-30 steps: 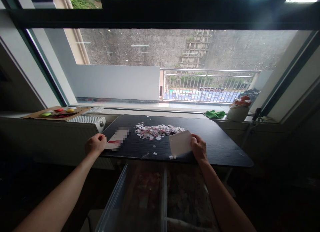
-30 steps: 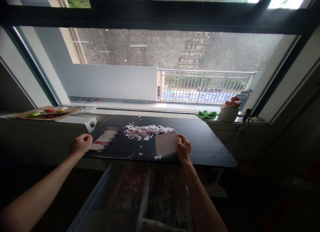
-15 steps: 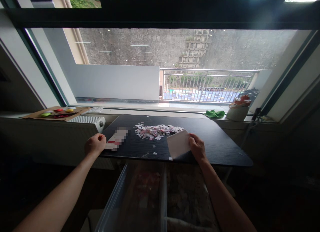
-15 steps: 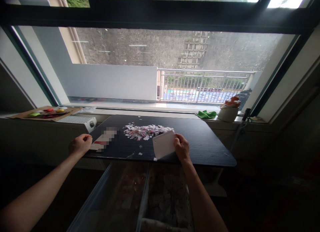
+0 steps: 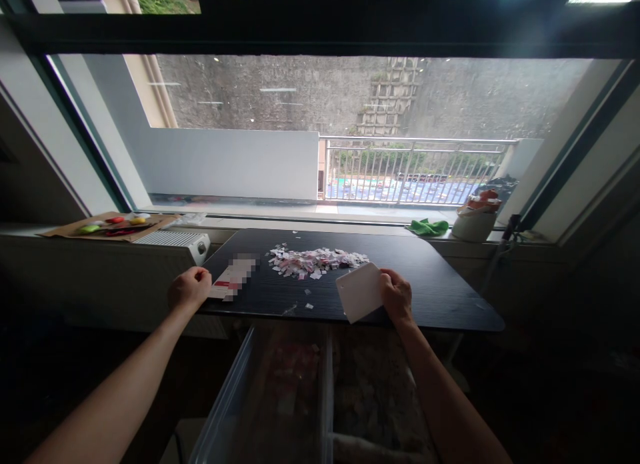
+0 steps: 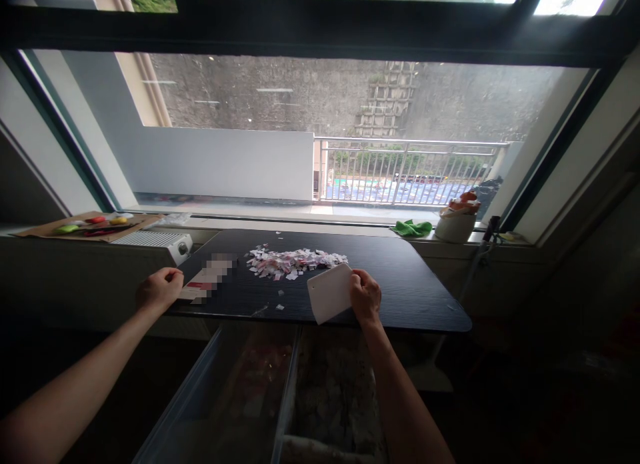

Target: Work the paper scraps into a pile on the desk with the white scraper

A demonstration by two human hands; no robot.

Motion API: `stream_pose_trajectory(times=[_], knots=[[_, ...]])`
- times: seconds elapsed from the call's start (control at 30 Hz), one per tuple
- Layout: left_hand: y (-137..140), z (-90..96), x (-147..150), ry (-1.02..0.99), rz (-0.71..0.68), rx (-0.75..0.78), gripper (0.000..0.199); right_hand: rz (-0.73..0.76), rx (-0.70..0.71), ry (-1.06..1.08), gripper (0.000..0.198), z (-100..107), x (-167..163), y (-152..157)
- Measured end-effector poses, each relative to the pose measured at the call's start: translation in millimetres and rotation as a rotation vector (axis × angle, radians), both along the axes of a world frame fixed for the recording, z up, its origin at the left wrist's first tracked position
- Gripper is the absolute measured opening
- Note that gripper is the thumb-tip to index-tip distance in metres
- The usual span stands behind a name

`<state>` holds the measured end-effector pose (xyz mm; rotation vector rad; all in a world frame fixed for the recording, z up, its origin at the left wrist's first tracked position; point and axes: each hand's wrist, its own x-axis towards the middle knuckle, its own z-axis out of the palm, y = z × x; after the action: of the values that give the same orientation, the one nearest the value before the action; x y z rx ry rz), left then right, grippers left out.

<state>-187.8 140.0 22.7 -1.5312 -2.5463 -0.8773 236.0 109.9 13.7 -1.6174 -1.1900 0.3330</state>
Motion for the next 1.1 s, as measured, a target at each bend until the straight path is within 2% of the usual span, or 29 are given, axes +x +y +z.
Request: stream_pose_trajectory(times=[0.23, 0.53, 0.83, 0.97, 1.1], knots=[[-1.3, 1.3, 1.5, 0.002, 0.008, 0.001, 0.023, -0.085, 0.048, 0.041, 0.045, -2.3, 1.9, 2.2], [-2.0, 2.2, 2.9, 0.009, 0.027, -0.016, 0.023, -0.052, -0.053, -0.005, 0.04, 1.5, 0.7, -0.2], [-3.2, 3.3, 3.5, -0.003, 0.018, -0.034, 0.023, -0.068, -0.008, 0.014, 0.045, 1.1, -0.1, -0.4], [-3.1, 3.0, 3.2, 0.015, 0.011, -0.023, 0.024, -0.046, -0.051, -0.024, 0.041, 2.6, -1.1, -1.7], [-2.4, 1.2, 1.5, 0.023, -0.004, -0.004, 0.023, 0.012, -0.036, -0.008, 0.037, -0.1, 0.6, 0.3]])
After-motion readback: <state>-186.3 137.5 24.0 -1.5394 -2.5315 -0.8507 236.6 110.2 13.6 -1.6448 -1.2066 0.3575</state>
